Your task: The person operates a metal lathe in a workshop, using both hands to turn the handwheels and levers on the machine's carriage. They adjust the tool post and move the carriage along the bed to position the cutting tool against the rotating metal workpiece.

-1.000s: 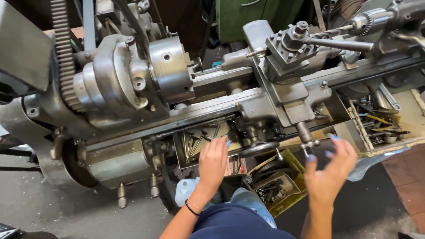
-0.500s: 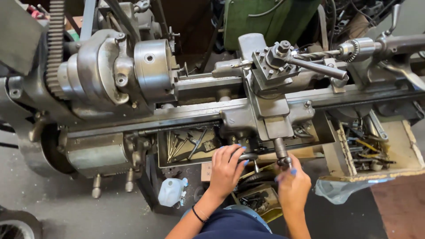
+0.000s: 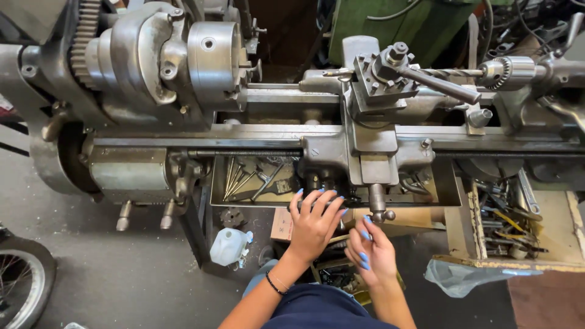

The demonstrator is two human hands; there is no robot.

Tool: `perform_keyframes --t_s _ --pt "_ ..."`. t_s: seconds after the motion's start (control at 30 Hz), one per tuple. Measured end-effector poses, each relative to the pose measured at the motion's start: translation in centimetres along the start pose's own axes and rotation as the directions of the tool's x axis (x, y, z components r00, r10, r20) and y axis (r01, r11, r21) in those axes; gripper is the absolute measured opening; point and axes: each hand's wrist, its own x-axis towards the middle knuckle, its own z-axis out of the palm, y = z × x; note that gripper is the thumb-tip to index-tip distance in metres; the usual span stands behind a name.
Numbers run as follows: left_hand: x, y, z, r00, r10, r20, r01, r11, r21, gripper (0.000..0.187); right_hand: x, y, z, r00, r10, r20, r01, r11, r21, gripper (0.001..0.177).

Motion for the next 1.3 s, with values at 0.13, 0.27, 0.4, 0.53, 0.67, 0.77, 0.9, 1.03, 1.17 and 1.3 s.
perform_keyframes --t_s 0.13,0.27,0.4,0.53,0.67,0.77,0.9,1.03,1.17,1.3 --pt "-0.4 -0.8 0.6 1.000 0.000 0.010 0.000 1.000 -0.028 0.023 -0.5 -2.4 -3.5 0.995 0.082 -0.055 -0.082 0.997 0.007 0.032" --pt "-0.3 -0.5 0.8 0.999 -0.030 -0.017 0.029 0.999 -0.043 0.020 -2.2 -4.0 -0.8 0.996 0.069 -0.049 -0.068 0.997 0.028 0.036" --pt "0.0 -0.7 0.7 0.999 -0.049 -0.020 0.047 0.994 -0.099 0.018 -2.7 -4.1 0.5 0.982 -0.186 -0.038 0.177 0.969 -0.173 0.028" --pt "-0.1 -0.5 0.2 0.999 -0.050 0.007 0.050 0.993 -0.110 0.019 -3.1 -2.9 1.7 0.935 -0.354 -0.039 0.326 0.896 -0.303 0.033" --pt "-0.2 -0.7 0.4 0.999 -0.020 0.029 0.021 0.999 -0.036 0.021 -3.4 -2.9 2.8 0.914 -0.393 -0.100 0.335 0.871 -0.360 0.033" --pt "-0.2 -0.8 0.6 0.999 -0.040 0.036 0.043 0.994 -0.100 0.019 -3.2 -2.8 3.0 0.889 -0.442 -0.118 0.315 0.778 -0.544 0.030" --pt "-0.1 -0.7 0.7 0.999 -0.015 0.034 0.017 0.998 -0.066 0.019 -1.7 -0.5 -1.0 0.889 -0.374 -0.264 0.048 0.649 -0.759 0.030" --pt "-0.3 -1.1 0.8 0.998 0.033 0.051 -0.032 0.999 -0.019 0.022 0.8 3.8 -3.6 0.949 -0.103 -0.296 -0.237 0.385 -0.892 0.016" --pt "0.7 -1.2 -0.1 0.997 0.029 0.066 -0.031 0.999 0.019 0.023 2.7 5.8 -5.8 0.981 -0.130 -0.147 -0.091 0.361 -0.928 0.028" --pt "0.8 -1.8 -0.2 0.994 -0.045 0.103 0.053 0.995 -0.083 0.024 2.8 4.1 -2.4 0.979 -0.191 -0.068 0.079 0.668 -0.740 0.028"
